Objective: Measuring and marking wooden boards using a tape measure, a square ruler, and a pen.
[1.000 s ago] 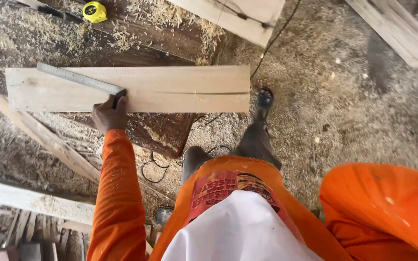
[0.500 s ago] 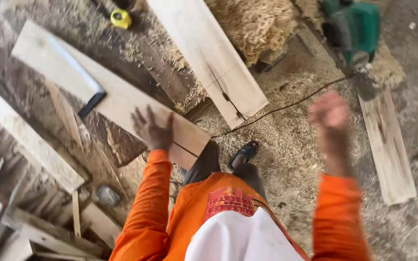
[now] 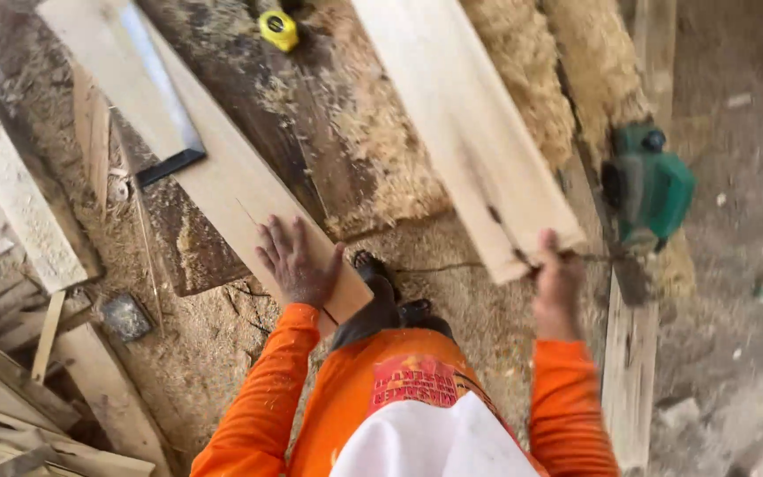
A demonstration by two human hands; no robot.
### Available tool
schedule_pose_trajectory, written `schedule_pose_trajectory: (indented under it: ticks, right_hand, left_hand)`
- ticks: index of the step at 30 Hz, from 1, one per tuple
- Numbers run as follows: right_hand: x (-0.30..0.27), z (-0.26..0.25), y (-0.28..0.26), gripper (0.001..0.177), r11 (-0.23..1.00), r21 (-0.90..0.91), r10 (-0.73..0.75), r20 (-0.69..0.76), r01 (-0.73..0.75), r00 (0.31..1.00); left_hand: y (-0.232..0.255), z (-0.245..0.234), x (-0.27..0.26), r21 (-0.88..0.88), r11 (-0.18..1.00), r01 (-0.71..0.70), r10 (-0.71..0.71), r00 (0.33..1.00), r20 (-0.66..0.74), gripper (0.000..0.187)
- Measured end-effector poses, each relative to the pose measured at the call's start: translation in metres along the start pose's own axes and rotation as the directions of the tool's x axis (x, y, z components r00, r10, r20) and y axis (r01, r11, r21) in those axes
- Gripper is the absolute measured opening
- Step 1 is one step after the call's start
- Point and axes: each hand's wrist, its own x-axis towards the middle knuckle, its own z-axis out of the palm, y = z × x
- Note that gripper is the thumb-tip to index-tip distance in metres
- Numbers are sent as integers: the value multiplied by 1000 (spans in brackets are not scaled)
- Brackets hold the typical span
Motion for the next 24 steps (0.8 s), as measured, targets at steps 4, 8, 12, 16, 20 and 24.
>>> schedule_pose_trajectory:
  ticks: [4,8,12,16,20,24]
  right_hand:
    - [53,-32,-4,56,991,-80,98,-79,-105,992]
    - [65,-27,-12,55,983,130,112,114,-127,987]
    - [70,-21,-47,59,594,-790,-167,-307,-153,937]
    - [115,11,-100,65,606,-735,-477,-30,304,878]
    - [179,129,-158,60,356,-813,-442,289,462,849]
    - [271,295,-196,46,154,-820,-335,481,551,810]
  left_hand:
    - [9,9,71,-169,982,-85,49,977,-208,86]
    - [21,22,211,-279,959,-39,-28,973,-230,89]
    - [38,19,339,-217,972,92,-109,992,-68,98]
    - [47,55,392,-169,985,43,-46,999,-14,102]
    - [61,121,335,-241,970,20,-31,999,-43,68]
    - [121,73,275,-482,875,-51,165,966,197,50]
